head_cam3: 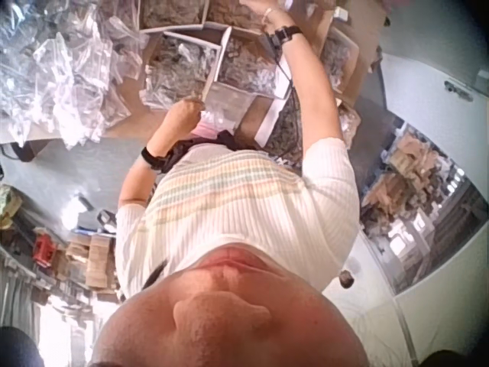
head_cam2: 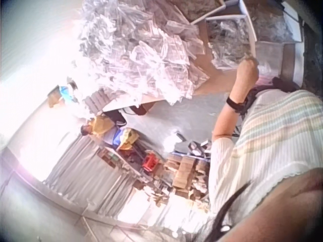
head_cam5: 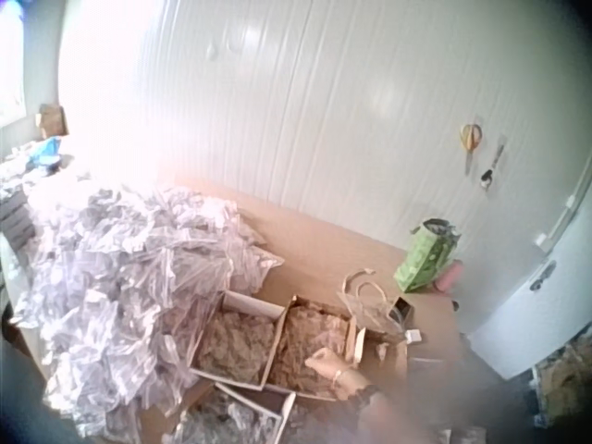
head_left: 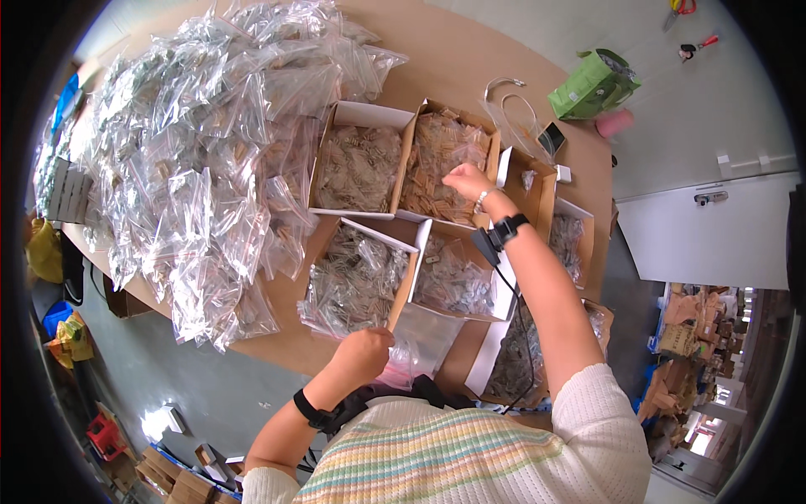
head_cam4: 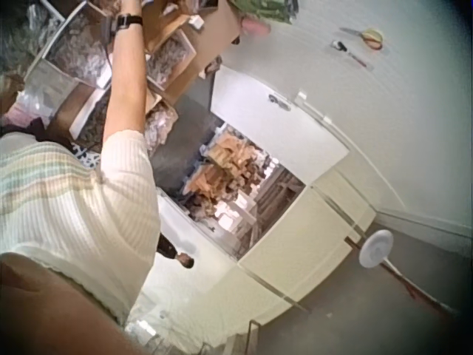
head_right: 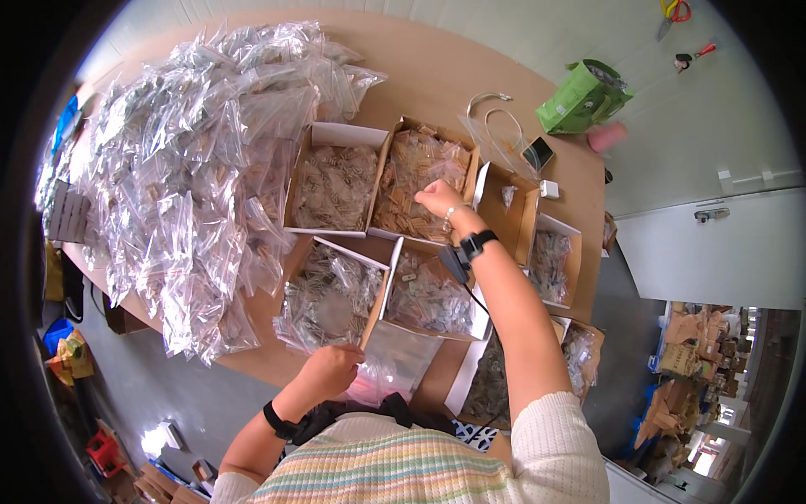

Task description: The recorder is sorting small metal hardware components from boxes into plastic bags at a workstation.

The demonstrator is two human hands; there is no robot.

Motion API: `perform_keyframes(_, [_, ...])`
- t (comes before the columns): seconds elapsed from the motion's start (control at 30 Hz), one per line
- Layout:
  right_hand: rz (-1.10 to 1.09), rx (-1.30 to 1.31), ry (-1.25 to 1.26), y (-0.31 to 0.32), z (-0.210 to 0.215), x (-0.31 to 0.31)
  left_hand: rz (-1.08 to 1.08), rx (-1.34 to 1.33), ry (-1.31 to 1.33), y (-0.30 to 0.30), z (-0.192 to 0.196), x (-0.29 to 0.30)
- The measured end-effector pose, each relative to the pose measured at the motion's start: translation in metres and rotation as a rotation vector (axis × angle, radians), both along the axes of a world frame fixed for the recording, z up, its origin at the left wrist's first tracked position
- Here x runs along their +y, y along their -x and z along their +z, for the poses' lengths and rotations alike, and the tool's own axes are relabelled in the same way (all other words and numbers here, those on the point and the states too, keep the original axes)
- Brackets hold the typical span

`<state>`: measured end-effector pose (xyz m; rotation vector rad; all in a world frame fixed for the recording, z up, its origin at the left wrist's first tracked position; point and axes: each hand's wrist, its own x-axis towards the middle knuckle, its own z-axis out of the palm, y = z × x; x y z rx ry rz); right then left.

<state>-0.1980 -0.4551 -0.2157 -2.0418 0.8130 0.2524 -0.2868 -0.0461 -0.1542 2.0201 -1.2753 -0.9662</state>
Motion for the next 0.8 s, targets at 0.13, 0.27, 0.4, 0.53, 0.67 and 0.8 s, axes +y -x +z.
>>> perform_keyframes(0.13, [0.012, 0.142, 0.39, -0.037, -0.017, 0.017, 0.063, 0.024, -0.021, -0.004, 0.006, -0.001])
perform_keyframes(0.27, [0.105, 0.471, 0.482, -0.052, -0.026, 0.035, 0.081, 0.02, -0.029, -0.006, 0.011, -0.003])
perform_keyframes(0.4, [0.163, 0.53, 0.42, -0.05, -0.028, 0.007, 0.1, 0.026, -0.018, -0.009, 0.009, -0.006])
perform_keyframes(0.53, [0.113, 0.208, 0.092, -0.007, -0.023, -0.026, 0.085, 0.023, 0.025, -0.011, 0.009, -0.013])
perform_keyframes(0.67, [0.019, 0.271, -0.181, 0.016, 0.032, -0.013, 0.05, 0.007, -0.006, -0.014, 0.012, -0.01])
perform_keyframes(0.8, [-0.134, -0.099, -0.865, 0.05, 0.064, -0.007, 0.048, 0.038, 0.075, -0.014, 0.021, -0.019])
